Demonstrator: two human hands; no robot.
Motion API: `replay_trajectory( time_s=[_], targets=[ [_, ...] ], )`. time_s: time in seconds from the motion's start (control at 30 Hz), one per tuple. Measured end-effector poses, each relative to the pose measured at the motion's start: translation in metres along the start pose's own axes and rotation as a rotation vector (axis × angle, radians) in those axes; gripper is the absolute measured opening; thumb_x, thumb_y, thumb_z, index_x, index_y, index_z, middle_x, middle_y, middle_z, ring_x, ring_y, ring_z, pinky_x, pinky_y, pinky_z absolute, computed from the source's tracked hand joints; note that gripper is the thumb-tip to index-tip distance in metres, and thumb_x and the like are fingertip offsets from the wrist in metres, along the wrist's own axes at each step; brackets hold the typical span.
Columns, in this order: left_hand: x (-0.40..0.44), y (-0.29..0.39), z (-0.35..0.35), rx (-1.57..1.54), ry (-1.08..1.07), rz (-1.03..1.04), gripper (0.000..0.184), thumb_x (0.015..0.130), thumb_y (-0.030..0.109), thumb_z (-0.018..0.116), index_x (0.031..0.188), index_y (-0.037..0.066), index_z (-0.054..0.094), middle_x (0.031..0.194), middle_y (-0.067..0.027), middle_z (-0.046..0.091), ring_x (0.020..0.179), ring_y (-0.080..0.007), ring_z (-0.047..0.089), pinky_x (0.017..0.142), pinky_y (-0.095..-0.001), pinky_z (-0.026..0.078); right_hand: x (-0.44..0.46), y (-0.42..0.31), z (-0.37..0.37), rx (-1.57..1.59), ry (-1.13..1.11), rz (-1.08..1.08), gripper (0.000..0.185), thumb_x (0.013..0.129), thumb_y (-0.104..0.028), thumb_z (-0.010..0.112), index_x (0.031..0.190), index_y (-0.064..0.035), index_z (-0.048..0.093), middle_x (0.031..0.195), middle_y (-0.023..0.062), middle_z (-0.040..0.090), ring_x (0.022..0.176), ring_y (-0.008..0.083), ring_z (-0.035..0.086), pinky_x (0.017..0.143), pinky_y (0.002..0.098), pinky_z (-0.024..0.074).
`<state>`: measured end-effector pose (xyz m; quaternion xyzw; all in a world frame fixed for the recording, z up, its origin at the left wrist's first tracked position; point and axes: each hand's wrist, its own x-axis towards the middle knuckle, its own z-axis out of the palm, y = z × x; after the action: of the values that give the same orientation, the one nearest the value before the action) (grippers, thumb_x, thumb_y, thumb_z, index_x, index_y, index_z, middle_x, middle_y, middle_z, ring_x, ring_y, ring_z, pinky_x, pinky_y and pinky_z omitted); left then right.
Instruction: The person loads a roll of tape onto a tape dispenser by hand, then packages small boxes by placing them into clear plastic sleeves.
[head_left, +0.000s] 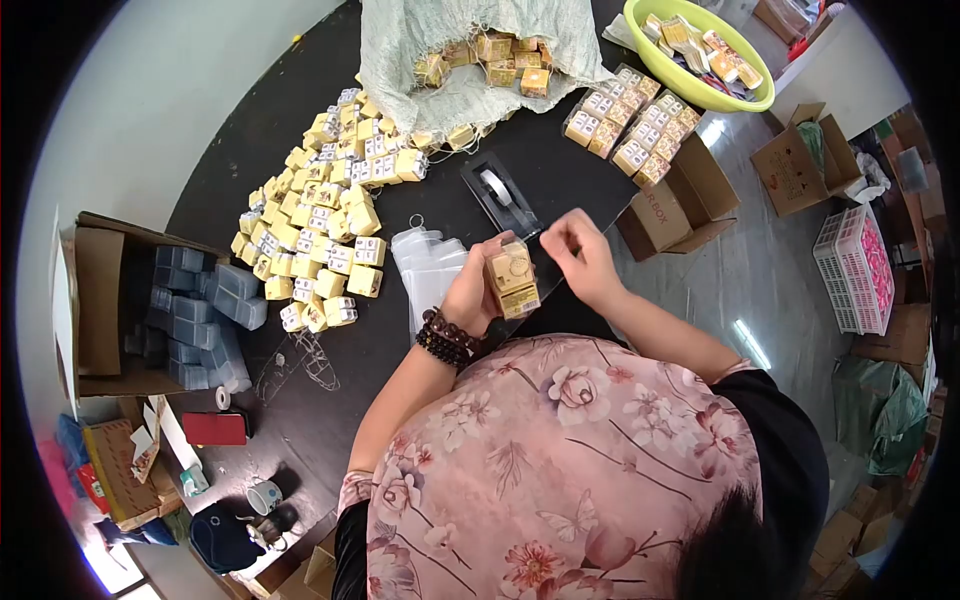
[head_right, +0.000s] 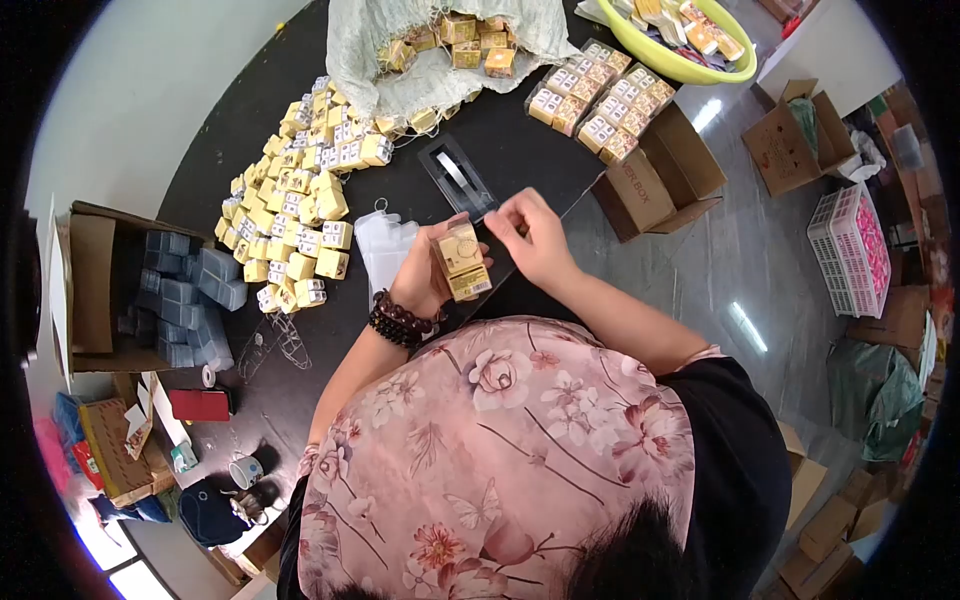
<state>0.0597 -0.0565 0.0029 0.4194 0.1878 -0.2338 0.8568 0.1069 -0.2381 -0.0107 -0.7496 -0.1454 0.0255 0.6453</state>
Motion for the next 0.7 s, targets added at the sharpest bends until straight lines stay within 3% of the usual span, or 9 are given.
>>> replay_trajectory(
  time_s=[0.07, 0.1, 0.13, 0.23, 0.33, 0.37, 0.47, 0.57, 0.7],
  targets=[
    [0.005, 0.003, -0.004, 0.007, -0.024, -0.025, 0.052, 0.096, 0.044, 0.036, 0.137, 0.012, 0.043, 0.111, -0.0146, 0.065, 0.101, -0.0307, 0.065, 0.078, -0.0437, 0.055, 0.024, 0.021, 0.005, -0.154, 0.074, -0.054, 0.019, 0.087, -0.020, 0.069, 0.086, -0.0018, 0.065, 0.079, 0.0059, 0.051, 0.073, 0.0133, 0.055, 0.064, 0.0265, 0.0449],
    [0.006, 0.005, -0.007, -0.042, -0.045, -0.094, 0.052, 0.096, 0.046, 0.035, 0.136, 0.014, 0.045, 0.111, -0.0143, 0.065, 0.101, -0.0310, 0.065, 0.076, -0.0441, 0.055, 0.032, 0.024, -0.001, -0.238, -0.082, 0.014, 0.021, 0.086, -0.021, 0.070, 0.092, -0.0008, 0.067, 0.083, 0.0059, 0.055, 0.077, 0.0128, 0.057, 0.068, 0.0261, 0.0462],
    [0.007, 0.008, -0.010, -0.092, -0.065, -0.161, 0.052, 0.096, 0.048, 0.033, 0.135, 0.015, 0.046, 0.112, -0.0140, 0.065, 0.101, -0.0313, 0.065, 0.074, -0.0446, 0.056, 0.039, 0.024, -0.003, -0.238, -0.080, 0.016, 0.021, 0.086, -0.021, 0.070, 0.092, -0.0008, 0.067, 0.083, 0.0059, 0.055, 0.077, 0.0128, 0.057, 0.068, 0.0261, 0.0462],
    [0.004, 0.011, -0.009, -0.087, -0.085, -0.182, 0.052, 0.096, 0.050, 0.031, 0.134, 0.018, 0.047, 0.114, -0.0135, 0.065, 0.103, -0.0318, 0.064, 0.069, -0.0455, 0.056, 0.053, 0.016, -0.008, 0.208, -0.346, 0.530, 0.021, 0.083, -0.019, 0.070, 0.091, 0.0008, 0.070, 0.096, 0.0084, 0.062, 0.079, 0.0140, 0.057, 0.071, 0.0273, 0.0456],
    [-0.001, 0.014, 0.001, -0.050, -0.058, -0.163, 0.054, 0.096, 0.051, 0.032, 0.136, 0.018, 0.046, 0.116, -0.0131, 0.064, 0.104, -0.0317, 0.064, 0.067, -0.0458, 0.056, 0.043, 0.007, -0.011, 0.455, -0.213, 0.629, 0.020, 0.083, -0.018, 0.070, 0.090, 0.0002, 0.071, 0.092, 0.0062, 0.061, 0.079, 0.0146, 0.057, 0.071, 0.0271, 0.0456],
    [-0.002, 0.014, 0.003, -0.022, -0.036, -0.144, 0.055, 0.096, 0.052, 0.032, 0.136, 0.018, 0.045, 0.116, -0.0131, 0.064, 0.105, -0.0318, 0.064, 0.066, -0.0457, 0.056, 0.035, 0.009, -0.011, 0.454, -0.214, 0.632, 0.020, 0.083, -0.018, 0.070, 0.090, 0.0002, 0.071, 0.092, 0.0062, 0.061, 0.079, 0.0146, 0.057, 0.071, 0.0271, 0.0456],
    [0.005, 0.007, -0.008, -0.107, -0.092, -0.124, 0.056, 0.096, 0.053, 0.033, 0.136, 0.018, 0.046, 0.117, -0.0124, 0.064, 0.105, -0.0317, 0.064, 0.066, -0.0451, 0.056, 0.004, 0.029, -0.003, -0.055, -0.097, 0.308, 0.019, 0.083, -0.018, 0.070, 0.081, 0.0009, 0.068, 0.084, 0.0071, 0.058, 0.077, 0.0166, 0.057, 0.069, 0.0297, 0.0456],
    [0.003, 0.016, -0.007, -0.235, -0.123, -0.227, 0.056, 0.096, 0.054, 0.033, 0.134, 0.016, 0.048, 0.117, -0.0117, 0.063, 0.107, -0.0316, 0.063, 0.069, -0.0457, 0.056, -0.002, 0.051, 0.005, -0.043, -0.029, 0.298, 0.018, 0.082, -0.016, 0.071, 0.077, 0.0013, 0.066, 0.087, 0.0100, 0.058, 0.078, 0.0183, 0.058, 0.070, 0.0313, 0.0461],
    [-0.007, 0.014, -0.009, -0.338, -0.157, -0.159, 0.058, 0.095, 0.058, 0.035, 0.131, 0.015, 0.051, 0.118, -0.0112, 0.062, 0.111, -0.0309, 0.060, 0.074, -0.0458, 0.055, -0.011, 0.061, 0.004, -0.092, -0.039, 0.304, 0.017, 0.084, -0.015, 0.070, 0.082, 0.0016, 0.067, 0.089, 0.0086, 0.057, 0.079, 0.0172, 0.058, 0.072, 0.0295, 0.0458]
  ],
)
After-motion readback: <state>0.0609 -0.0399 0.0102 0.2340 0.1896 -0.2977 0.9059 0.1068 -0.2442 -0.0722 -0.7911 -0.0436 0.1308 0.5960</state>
